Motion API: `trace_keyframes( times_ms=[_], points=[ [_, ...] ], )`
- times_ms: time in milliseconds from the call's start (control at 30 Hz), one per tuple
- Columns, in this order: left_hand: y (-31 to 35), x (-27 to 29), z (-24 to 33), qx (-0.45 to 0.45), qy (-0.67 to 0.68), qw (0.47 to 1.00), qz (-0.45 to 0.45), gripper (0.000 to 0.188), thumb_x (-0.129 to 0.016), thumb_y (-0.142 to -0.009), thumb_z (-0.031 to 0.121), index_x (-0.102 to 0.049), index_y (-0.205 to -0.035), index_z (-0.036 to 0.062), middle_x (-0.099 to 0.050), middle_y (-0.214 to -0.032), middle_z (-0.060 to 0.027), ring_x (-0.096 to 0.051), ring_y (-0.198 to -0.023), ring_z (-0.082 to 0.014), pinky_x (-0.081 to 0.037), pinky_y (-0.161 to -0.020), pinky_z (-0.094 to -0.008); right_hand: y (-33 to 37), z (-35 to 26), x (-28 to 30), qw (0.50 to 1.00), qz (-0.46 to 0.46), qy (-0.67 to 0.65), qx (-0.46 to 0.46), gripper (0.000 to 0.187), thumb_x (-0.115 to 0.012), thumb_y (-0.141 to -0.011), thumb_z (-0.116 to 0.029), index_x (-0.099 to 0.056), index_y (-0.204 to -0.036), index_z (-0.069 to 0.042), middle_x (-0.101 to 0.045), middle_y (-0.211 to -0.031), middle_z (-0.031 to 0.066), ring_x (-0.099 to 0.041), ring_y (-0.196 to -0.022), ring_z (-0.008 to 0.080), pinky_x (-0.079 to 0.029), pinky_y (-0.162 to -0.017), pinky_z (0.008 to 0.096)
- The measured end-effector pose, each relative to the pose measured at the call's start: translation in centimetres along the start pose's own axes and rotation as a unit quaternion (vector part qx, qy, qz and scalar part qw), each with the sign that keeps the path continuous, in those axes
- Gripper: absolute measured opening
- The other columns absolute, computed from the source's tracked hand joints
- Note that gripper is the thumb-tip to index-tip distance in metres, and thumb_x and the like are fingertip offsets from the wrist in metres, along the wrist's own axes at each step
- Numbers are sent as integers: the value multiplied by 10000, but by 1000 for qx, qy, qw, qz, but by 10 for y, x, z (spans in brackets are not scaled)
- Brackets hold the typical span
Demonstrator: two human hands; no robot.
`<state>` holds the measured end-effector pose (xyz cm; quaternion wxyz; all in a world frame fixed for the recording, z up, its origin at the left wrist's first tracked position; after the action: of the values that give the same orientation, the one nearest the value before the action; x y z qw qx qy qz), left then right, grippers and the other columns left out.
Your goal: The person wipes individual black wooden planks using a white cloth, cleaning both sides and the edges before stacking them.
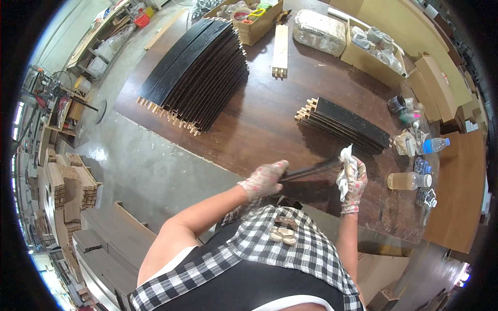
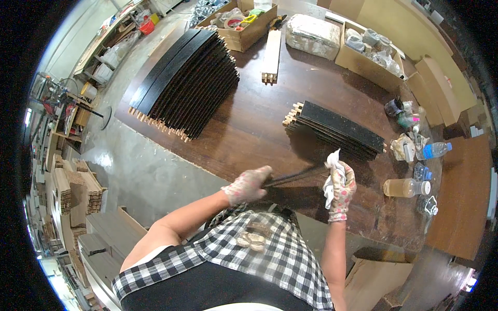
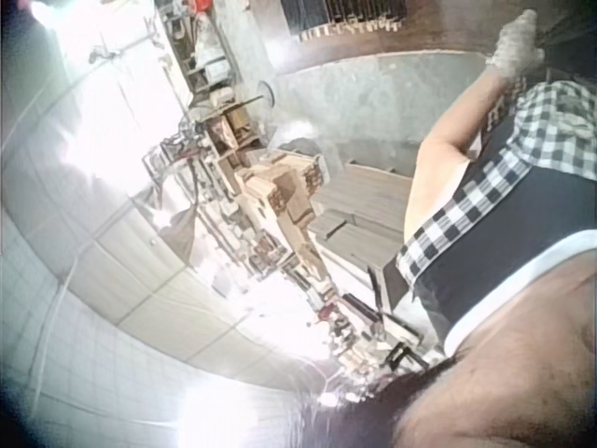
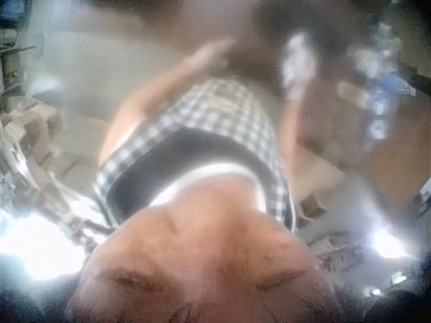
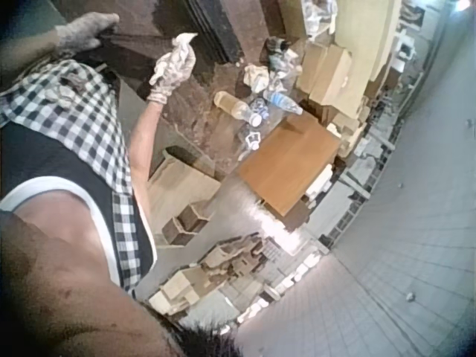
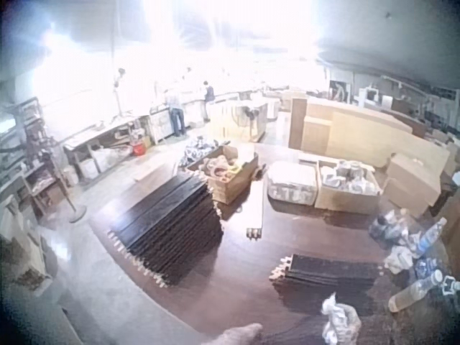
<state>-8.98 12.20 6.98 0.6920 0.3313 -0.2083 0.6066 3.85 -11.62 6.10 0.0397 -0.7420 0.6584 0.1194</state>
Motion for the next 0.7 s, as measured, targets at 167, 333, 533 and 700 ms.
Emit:
trace_keyframes(
  times_ms=[167,333,533,700],
  points=[
    [28,47,-56,8,-9,955,297,602,-700,-699,59,-461,-1251,78,-543,-1097,-173,-569,-1017,-369,-483,-880,-426,1,2,-21,978,-82,134,136,194,-642,-878,-32,-623,-1071,-20,-637,-1030,22,-588,-928,96,-473,-825,238],
    [-18,103,-74,170,-214,917,291,718,-720,-794,267,-374,-1406,122,-475,-1250,-158,-509,-1096,-355,-455,-883,-463,16,24,-33,981,-117,140,71,199,-639,-876,-33,-617,-1073,-20,-632,-1021,28,-584,-937,105,-468,-835,242],
    [-76,91,-126,237,-324,887,226,643,-573,-901,357,-333,-1449,120,-412,-1409,-150,-478,-1198,-332,-431,-942,-446,35,42,-42,971,-150,180,38,211,-645,-872,-68,-605,-1073,-18,-632,-996,29,-589,-887,106,-480,-779,239],
    [-85,86,-131,242,-320,886,231,605,-540,-921,329,-344,-1439,86,-395,-1435,-144,-459,-1221,-321,-421,-964,-445,45,47,-27,972,-100,210,-8,167,-654,-877,-57,-630,-1040,-34,-637,-933,-15,-567,-822,55,-459,-721,207]
  ],
)
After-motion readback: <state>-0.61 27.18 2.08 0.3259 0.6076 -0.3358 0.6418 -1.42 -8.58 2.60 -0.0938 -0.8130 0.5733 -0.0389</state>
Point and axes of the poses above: each hand's wrist, its own y-axis away from the middle knuckle, its own x-axis out of the back of the hand, z = x × y, the point moved 1 cm from there along -y, towards the middle knuckle
